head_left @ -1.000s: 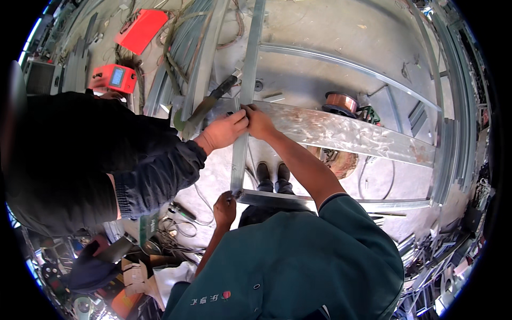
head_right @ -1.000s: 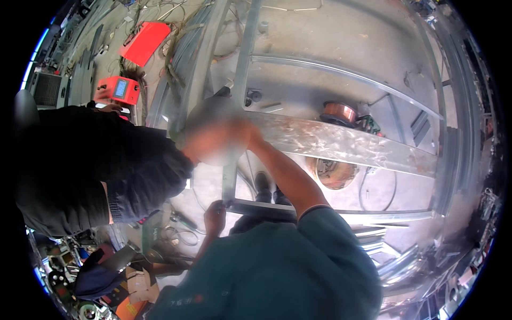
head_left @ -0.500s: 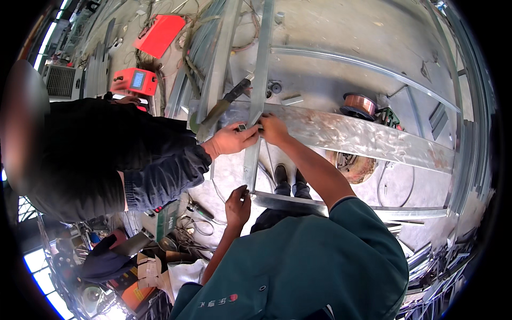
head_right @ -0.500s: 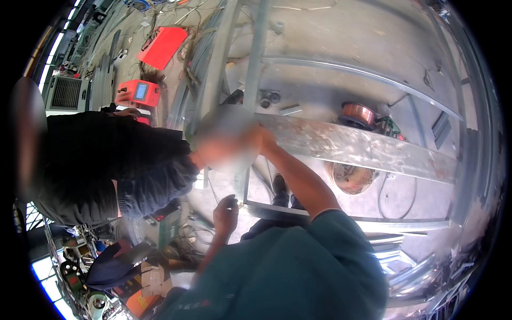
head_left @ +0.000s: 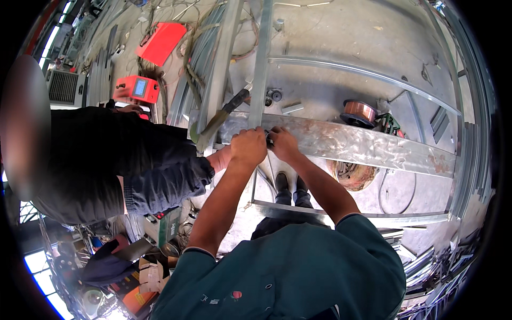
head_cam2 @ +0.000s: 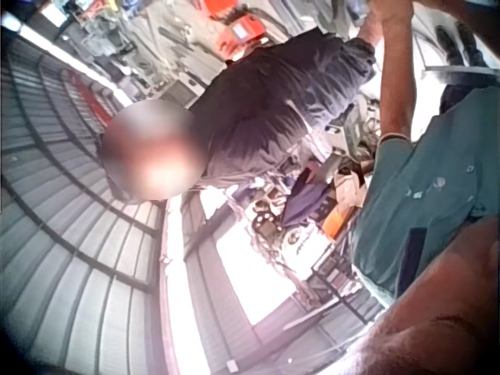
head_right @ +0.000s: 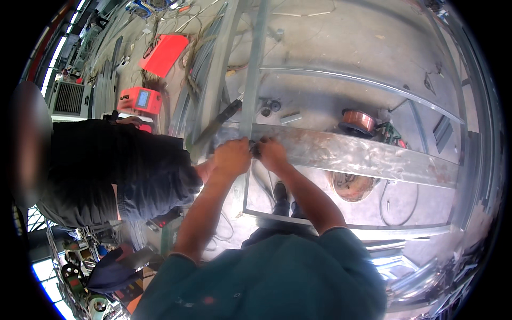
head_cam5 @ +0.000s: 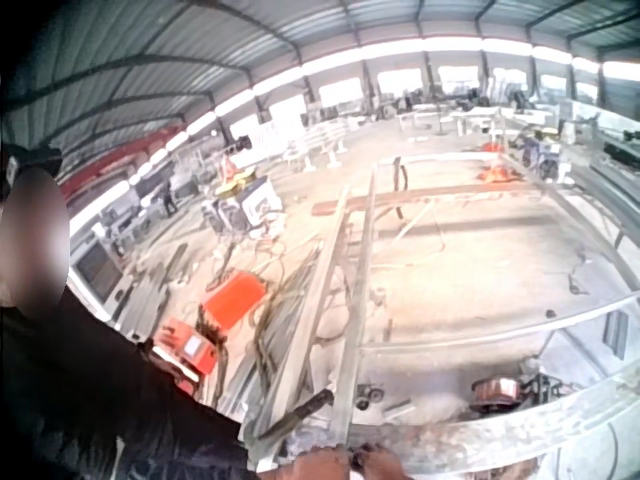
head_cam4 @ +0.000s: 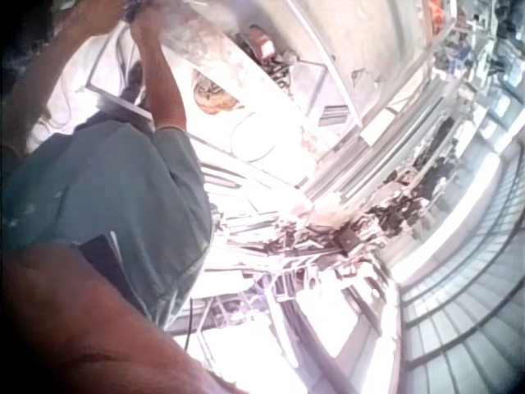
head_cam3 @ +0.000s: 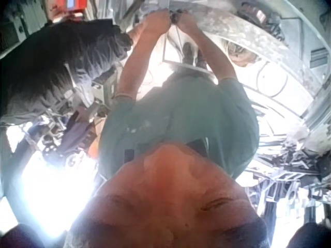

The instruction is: The person assembles and welds metal frame components in a workshop. They position metal bars on a workbench, align them, and use a handheld welding tool to join the pieces, producing visible sparks during welding.

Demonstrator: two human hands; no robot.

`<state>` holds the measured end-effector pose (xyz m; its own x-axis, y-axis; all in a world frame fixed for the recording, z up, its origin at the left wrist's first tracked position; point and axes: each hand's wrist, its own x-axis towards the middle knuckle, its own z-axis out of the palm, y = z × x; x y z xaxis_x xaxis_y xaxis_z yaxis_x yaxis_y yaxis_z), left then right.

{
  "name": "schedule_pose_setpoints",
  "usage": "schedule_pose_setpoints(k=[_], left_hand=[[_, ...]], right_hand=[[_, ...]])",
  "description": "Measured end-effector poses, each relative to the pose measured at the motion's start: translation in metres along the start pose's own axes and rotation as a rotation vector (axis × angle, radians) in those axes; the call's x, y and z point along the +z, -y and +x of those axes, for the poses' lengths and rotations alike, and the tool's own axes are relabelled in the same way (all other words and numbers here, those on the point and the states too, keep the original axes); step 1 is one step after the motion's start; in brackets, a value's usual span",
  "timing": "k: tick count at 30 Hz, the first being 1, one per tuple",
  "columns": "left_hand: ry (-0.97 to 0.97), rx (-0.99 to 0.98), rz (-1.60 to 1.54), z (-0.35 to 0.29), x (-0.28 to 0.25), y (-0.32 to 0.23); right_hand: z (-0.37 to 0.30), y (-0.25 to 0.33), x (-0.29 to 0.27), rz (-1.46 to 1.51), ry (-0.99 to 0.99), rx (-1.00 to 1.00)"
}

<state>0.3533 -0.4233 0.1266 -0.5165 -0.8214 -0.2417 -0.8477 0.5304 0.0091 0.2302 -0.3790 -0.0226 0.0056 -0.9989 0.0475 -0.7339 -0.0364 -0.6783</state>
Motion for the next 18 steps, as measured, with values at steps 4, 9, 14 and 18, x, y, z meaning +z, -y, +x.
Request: schedule_pose_setpoints(k=[4, 9, 14, 18], left_hand=[[0.049, 0.085, -0.094, 0.011, 0.011, 0.005], [-0.396, -0.040, -0.697, 0.001, 0.006, -0.010], [-0.580, -0.330, -0.916, -0.007, 0.065, 0.001], [-0.617, -0.533, -0.769, -0.015, 0.155, 0.027]], right_hand=[[-0.012, 0.004, -0.022, 0.091, 0.085, 0.074], [-0.056, -0.025, -0.058, 0.184, 0.075, 0.282], [-0.078, -0.050, -0.080, 0.021, 0.106, 0.348], [-0.061, -0.024, -0.123, 0.126, 0.094, 0.250]])
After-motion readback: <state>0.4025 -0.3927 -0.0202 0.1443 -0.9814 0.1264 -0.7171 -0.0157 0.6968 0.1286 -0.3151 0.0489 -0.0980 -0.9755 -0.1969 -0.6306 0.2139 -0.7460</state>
